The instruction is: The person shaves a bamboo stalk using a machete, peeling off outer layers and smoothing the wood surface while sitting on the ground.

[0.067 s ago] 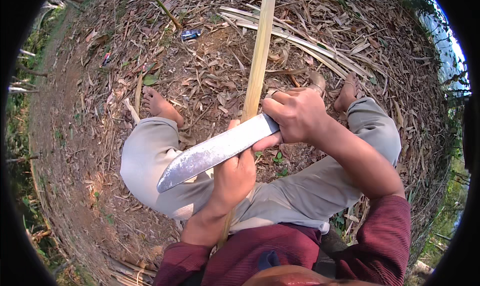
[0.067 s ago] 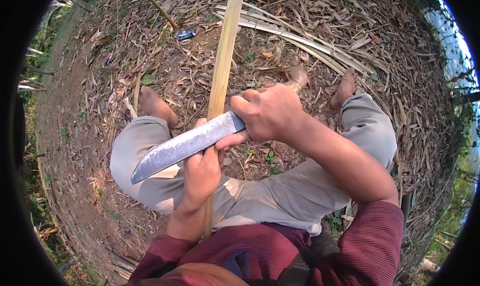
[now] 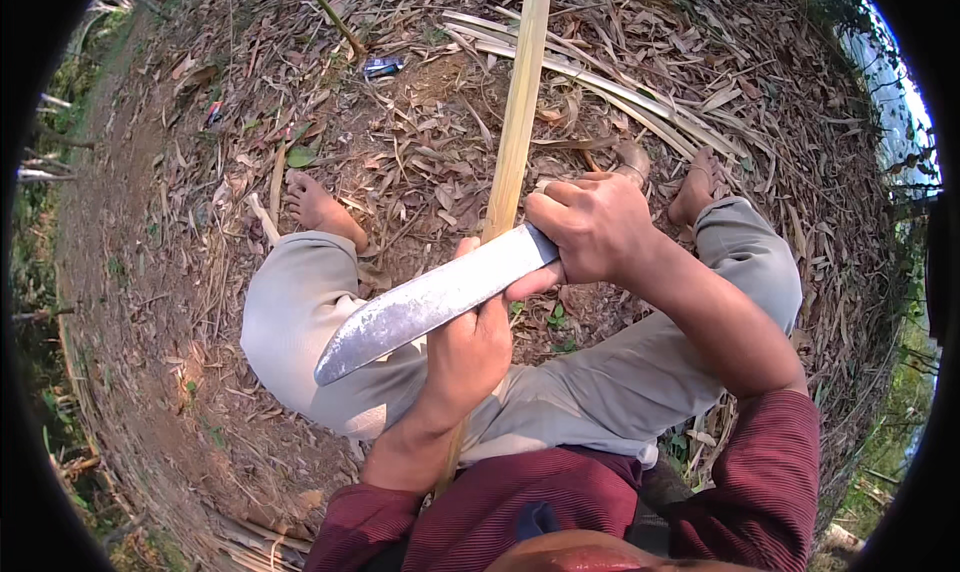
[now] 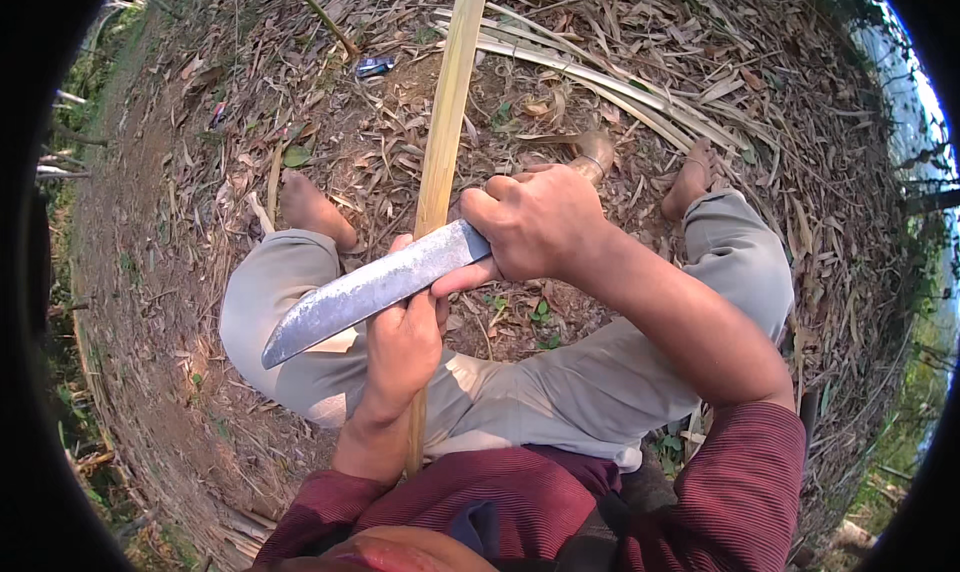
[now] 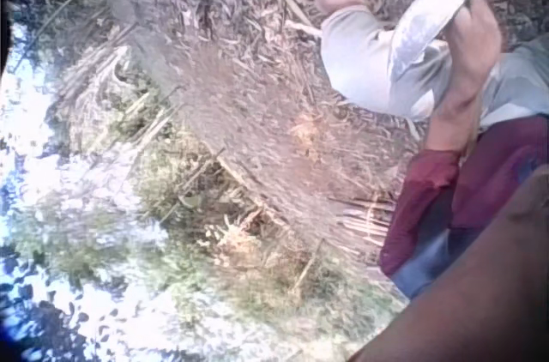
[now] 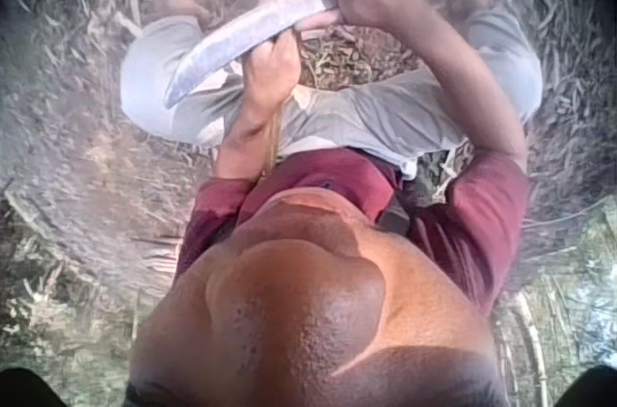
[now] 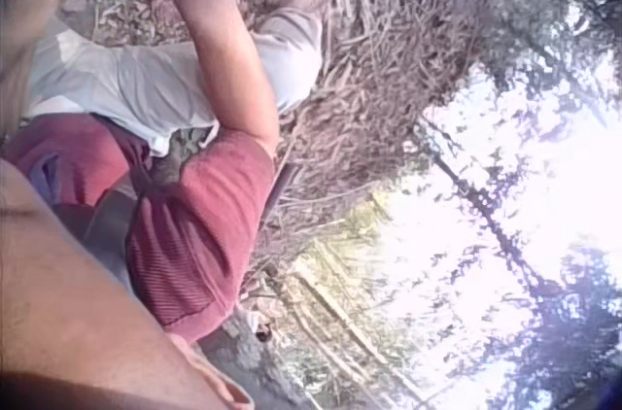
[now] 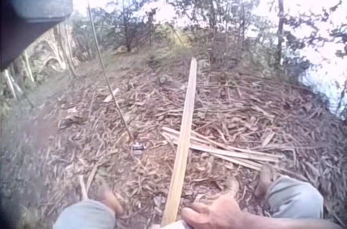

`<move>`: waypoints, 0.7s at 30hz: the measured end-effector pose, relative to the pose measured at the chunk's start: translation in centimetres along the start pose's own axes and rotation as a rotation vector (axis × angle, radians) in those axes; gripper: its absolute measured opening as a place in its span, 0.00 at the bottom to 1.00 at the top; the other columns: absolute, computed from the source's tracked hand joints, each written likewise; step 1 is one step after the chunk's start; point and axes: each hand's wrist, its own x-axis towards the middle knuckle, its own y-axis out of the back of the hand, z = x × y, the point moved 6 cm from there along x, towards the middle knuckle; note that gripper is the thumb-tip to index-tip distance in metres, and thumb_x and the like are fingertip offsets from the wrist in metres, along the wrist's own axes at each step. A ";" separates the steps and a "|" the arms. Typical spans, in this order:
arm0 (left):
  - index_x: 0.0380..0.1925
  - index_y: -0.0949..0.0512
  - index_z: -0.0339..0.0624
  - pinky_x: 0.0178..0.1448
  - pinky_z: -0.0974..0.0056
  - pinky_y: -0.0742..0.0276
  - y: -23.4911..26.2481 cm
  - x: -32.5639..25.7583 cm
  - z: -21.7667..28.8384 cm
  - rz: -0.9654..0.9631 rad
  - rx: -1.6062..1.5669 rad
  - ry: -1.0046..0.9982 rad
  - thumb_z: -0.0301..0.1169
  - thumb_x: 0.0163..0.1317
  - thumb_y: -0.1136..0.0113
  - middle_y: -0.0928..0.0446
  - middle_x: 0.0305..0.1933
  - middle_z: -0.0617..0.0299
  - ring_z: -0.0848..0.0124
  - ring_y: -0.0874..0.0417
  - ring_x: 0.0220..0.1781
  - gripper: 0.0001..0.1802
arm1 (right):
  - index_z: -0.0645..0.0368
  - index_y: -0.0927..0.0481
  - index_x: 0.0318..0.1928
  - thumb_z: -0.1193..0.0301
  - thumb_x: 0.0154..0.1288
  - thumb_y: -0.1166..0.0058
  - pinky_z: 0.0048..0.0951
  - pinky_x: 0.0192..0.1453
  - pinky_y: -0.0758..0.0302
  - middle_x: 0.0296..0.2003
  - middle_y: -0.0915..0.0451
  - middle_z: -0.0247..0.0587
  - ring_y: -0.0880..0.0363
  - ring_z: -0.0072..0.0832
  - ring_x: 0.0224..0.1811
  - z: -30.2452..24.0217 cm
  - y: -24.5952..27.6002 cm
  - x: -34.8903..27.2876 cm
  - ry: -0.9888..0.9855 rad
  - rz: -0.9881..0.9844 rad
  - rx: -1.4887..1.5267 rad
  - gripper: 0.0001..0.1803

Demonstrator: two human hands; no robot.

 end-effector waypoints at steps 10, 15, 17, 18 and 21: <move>0.49 0.28 0.36 0.23 0.77 0.45 2.0 1.5 1.1 -0.180 -1.000 0.683 0.35 0.78 0.55 0.34 0.25 0.73 0.88 0.41 0.22 0.13 | 0.59 0.27 0.19 0.21 0.58 0.66 0.44 0.29 0.26 0.13 0.29 0.42 0.23 0.34 0.16 8.3 2.8 2.5 -0.553 -0.044 -0.051 0.48; 0.46 0.28 0.36 0.20 0.77 0.51 0.3 0.8 4.5 -0.244 -1.141 0.397 0.37 0.78 0.56 0.34 0.25 0.71 0.89 0.45 0.18 0.15 | 0.57 0.35 0.22 0.27 0.67 0.75 0.27 0.17 0.42 0.13 0.42 0.27 0.44 0.19 0.13 19.0 9.0 -0.7 -1.072 0.473 0.459 0.44; 0.49 0.28 0.35 0.21 0.77 0.48 1.7 1.7 4.0 -0.299 -1.245 0.555 0.36 0.78 0.55 0.33 0.25 0.69 0.87 0.43 0.17 0.14 | 0.55 0.36 0.21 0.28 0.69 0.74 0.26 0.20 0.43 0.15 0.41 0.26 0.44 0.19 0.14 14.9 7.3 -2.0 -1.146 0.425 0.750 0.42; 0.50 0.29 0.35 0.20 0.77 0.46 1.6 2.0 3.5 -0.319 -1.264 0.599 0.36 0.77 0.54 0.32 0.25 0.67 0.86 0.42 0.17 0.14 | 0.56 0.36 0.20 0.30 0.70 0.73 0.29 0.23 0.41 0.16 0.40 0.26 0.43 0.22 0.16 13.5 6.9 -2.3 -1.141 0.368 0.790 0.41; 0.54 0.33 0.34 0.21 0.77 0.40 2.1 2.2 3.5 -0.241 -1.265 0.577 0.33 0.77 0.55 0.27 0.29 0.59 0.83 0.37 0.17 0.14 | 0.59 0.35 0.22 0.33 0.70 0.63 0.32 0.22 0.41 0.16 0.38 0.31 0.40 0.26 0.16 9.1 6.7 -0.2 -0.768 0.250 0.562 0.39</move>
